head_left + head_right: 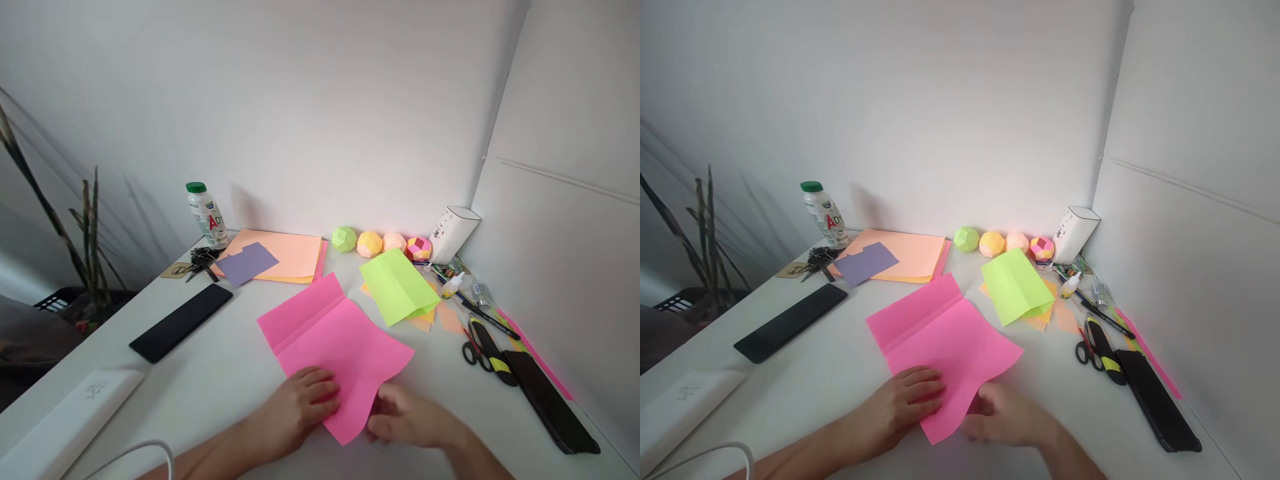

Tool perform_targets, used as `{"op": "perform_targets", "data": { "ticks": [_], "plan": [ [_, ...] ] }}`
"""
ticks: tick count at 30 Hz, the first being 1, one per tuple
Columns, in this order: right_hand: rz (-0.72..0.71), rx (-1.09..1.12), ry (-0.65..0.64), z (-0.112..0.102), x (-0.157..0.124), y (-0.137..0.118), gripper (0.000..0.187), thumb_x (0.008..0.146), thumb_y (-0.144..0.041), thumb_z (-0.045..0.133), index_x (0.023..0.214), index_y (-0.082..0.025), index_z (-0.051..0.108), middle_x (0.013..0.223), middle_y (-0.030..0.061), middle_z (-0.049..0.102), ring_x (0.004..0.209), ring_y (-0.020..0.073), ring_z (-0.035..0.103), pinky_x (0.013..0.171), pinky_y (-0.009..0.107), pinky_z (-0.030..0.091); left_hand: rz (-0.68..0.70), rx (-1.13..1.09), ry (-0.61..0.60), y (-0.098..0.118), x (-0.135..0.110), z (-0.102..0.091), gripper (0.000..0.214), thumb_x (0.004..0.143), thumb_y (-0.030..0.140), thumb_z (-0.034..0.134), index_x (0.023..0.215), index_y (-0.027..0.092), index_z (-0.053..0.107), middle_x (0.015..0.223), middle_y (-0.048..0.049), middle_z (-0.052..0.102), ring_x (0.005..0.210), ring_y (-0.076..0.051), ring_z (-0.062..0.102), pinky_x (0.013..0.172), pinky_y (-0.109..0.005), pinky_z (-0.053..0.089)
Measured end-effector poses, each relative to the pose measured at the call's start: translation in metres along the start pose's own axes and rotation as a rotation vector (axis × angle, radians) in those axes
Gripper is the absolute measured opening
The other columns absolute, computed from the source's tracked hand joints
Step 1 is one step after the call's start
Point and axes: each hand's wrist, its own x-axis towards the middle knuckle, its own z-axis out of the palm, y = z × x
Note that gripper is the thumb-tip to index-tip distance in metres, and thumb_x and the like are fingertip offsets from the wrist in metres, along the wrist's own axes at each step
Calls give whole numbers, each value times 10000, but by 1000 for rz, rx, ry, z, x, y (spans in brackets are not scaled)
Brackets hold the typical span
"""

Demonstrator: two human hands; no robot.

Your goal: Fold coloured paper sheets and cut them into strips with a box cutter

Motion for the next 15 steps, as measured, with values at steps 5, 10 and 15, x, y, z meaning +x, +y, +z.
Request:
{"op": "perform_targets", "data": {
  "ticks": [5,10,15],
  "plan": [
    [27,-625,525,-60,-36,3,265,698,-389,727,825,-214,573,836,4,594,759,176,559,618,267,460,82,-322,-56,-13,1,-18,315,933,197,446,1205,251,593,1150,-97,659,1174,-245,539,1034,-429,386],
    [-279,-816,421,-60,-33,3,433,723,-322,718,1138,-270,606,1343,81,466,1235,265,437,957,390,430,72,-490,-99,-22,0,-20,316,916,158,455,1144,280,637,1102,-76,687,1169,-230,554,1071,-456,331],
    [-380,-654,67,-55,-23,1,111,818,-250,621,816,-244,733,879,49,698,876,208,657,799,340,525,25,-396,-71,-32,-6,-21,233,874,165,524,1011,254,690,1133,-90,670,1207,-263,517,1065,-473,341]
  ]
}}
